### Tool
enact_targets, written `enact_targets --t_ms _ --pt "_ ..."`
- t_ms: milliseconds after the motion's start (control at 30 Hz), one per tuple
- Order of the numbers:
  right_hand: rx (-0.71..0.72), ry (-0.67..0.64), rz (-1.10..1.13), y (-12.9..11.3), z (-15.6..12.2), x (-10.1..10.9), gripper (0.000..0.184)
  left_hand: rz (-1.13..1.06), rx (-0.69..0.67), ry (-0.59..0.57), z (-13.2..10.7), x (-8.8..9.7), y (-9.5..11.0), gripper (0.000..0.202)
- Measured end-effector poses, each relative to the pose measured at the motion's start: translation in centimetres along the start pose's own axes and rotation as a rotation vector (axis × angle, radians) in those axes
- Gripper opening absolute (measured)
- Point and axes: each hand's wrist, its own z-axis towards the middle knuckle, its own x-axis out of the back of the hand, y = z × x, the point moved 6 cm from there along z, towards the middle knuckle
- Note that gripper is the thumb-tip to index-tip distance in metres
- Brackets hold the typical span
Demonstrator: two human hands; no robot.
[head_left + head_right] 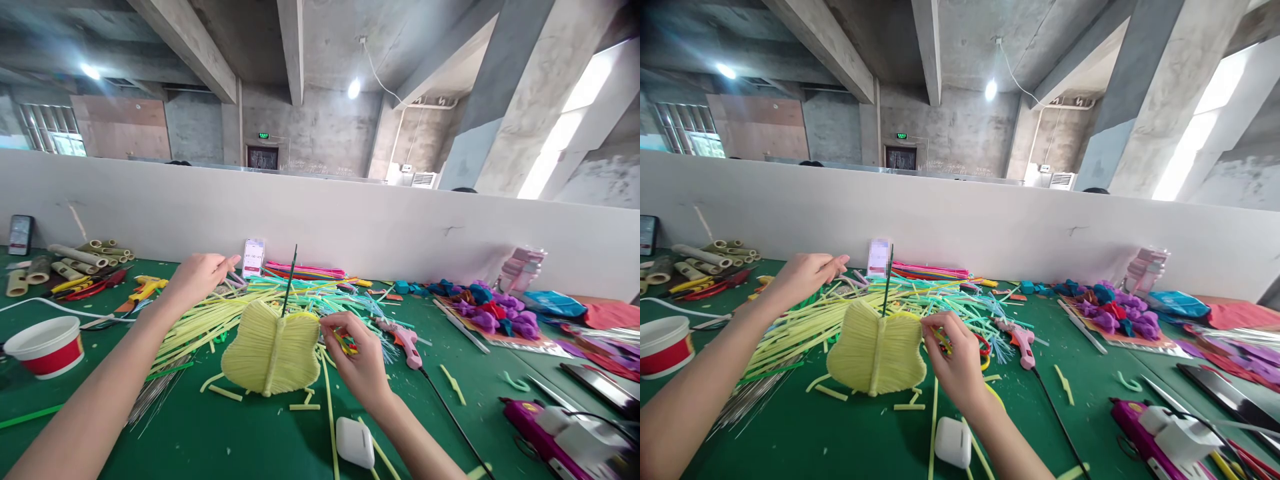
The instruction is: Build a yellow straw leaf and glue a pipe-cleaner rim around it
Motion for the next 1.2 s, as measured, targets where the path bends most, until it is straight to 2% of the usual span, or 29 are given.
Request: enact_targets --t_ms 67,167,233,333,400,500,633,967,1200 --pt "0.001 0.001 0.001 0.1 0.0 0.0 0.014 0.114 -0.106 -0.022 -0.3 -0.6 1.9 0.032" --pt "0.007 0.005 -0.007 0.0 0.0 0.0 0.014 0.048 -0.155 -0.093 -0.9 -1.6 3.9 0.034" --pt "0.012 0.008 -0.009 -0.1 0.1 0.0 0.014 -0.048 -0.120 -0.235 -1.7 -2.7 5.1 0.035" --pt "0.016 0.007 -0.007 -0.3 0.2 0.1 0.013 -0.213 -0.170 -0.488 -3.4 -4.6 7.8 0.034" --pt "0.016 0.005 -0.009 -0.4 0.2 0.2 0.013 -0.228 -0.173 -0.556 -4.3 -5.6 9.1 0.036" --pt "0.016 0.003 -0.008 -0.3 0.2 0.1 0.013 -0.135 -0.147 -0.515 -4.9 -6.6 9.8 0.034" --pt "0.007 0.000 -0.006 -0.2 0.0 0.1 0.013 -0.099 -0.105 -0.477 -4.8 -7.2 9.5 0.031" --pt "0.012 -0.001 -0.010 -0.3 0.1 0.1 0.013 -0.177 -0.068 -0.459 -5.0 -7.0 9.8 0.029" --pt "0.005 -0.012 -0.006 -0.1 0.0 -0.1 0.013 -0.210 -0.054 -0.394 -5.0 -7.0 9.7 0.028"
